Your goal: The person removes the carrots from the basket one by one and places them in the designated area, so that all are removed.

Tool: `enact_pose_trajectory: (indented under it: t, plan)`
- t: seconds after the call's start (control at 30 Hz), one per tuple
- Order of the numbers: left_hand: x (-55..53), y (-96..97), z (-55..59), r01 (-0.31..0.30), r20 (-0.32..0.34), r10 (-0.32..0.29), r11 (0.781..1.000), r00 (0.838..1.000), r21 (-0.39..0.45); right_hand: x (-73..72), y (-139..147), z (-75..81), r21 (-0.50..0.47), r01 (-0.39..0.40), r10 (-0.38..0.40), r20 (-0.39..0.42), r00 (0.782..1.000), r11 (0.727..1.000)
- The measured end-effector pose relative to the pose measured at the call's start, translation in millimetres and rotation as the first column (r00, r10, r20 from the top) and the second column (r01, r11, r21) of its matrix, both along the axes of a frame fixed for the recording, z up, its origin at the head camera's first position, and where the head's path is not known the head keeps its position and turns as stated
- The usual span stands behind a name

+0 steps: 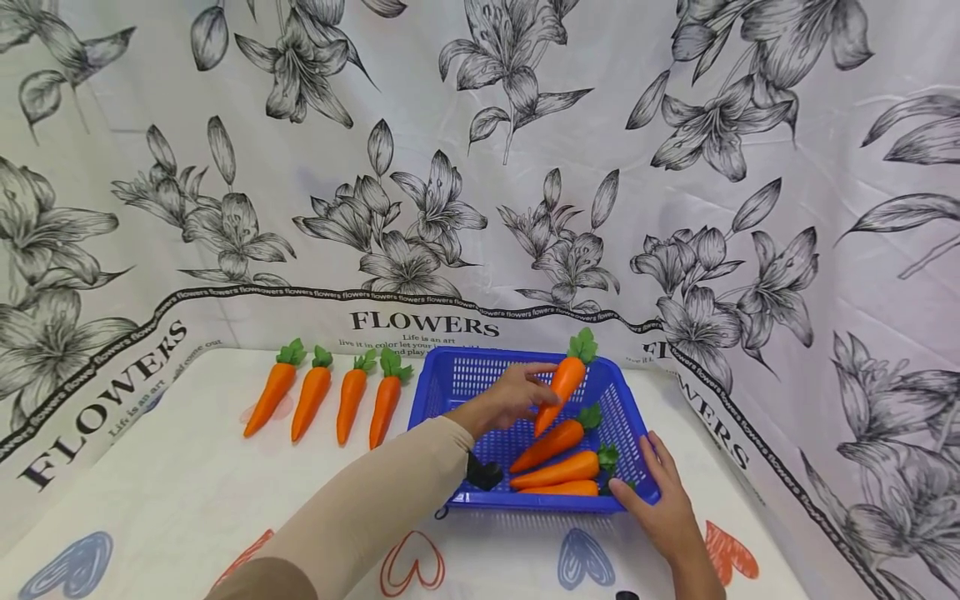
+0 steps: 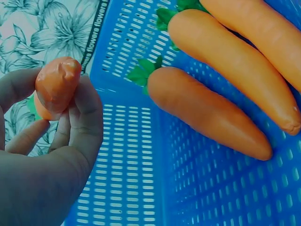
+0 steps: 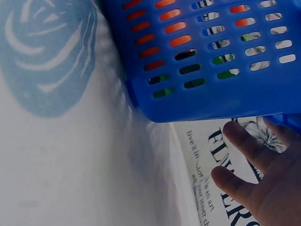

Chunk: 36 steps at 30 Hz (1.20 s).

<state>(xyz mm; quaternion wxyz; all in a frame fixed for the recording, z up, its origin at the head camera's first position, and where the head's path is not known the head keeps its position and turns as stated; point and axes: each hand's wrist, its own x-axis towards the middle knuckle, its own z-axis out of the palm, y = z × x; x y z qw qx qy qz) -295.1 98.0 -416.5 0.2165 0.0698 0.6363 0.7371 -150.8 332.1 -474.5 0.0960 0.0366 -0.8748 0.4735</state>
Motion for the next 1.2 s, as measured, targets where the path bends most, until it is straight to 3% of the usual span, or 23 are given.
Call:
enact_pose_trajectory:
  t: [0.67,1.2]
  plan:
    - [18.3,0.6,22.0,-0.045,-0.052,0.051,0.993,0.997,0.106,2.4,-1.0,0.9,-0.015,-0.001,0.000,-0.026,1.000,1.000]
    - [34.4,2.1,42.7,-0.066,-0.081,0.076,0.991,0.994,0.119,-0.2,-0.2,-0.6,-0.002,-0.010,0.010,-0.022,1.000,1.000]
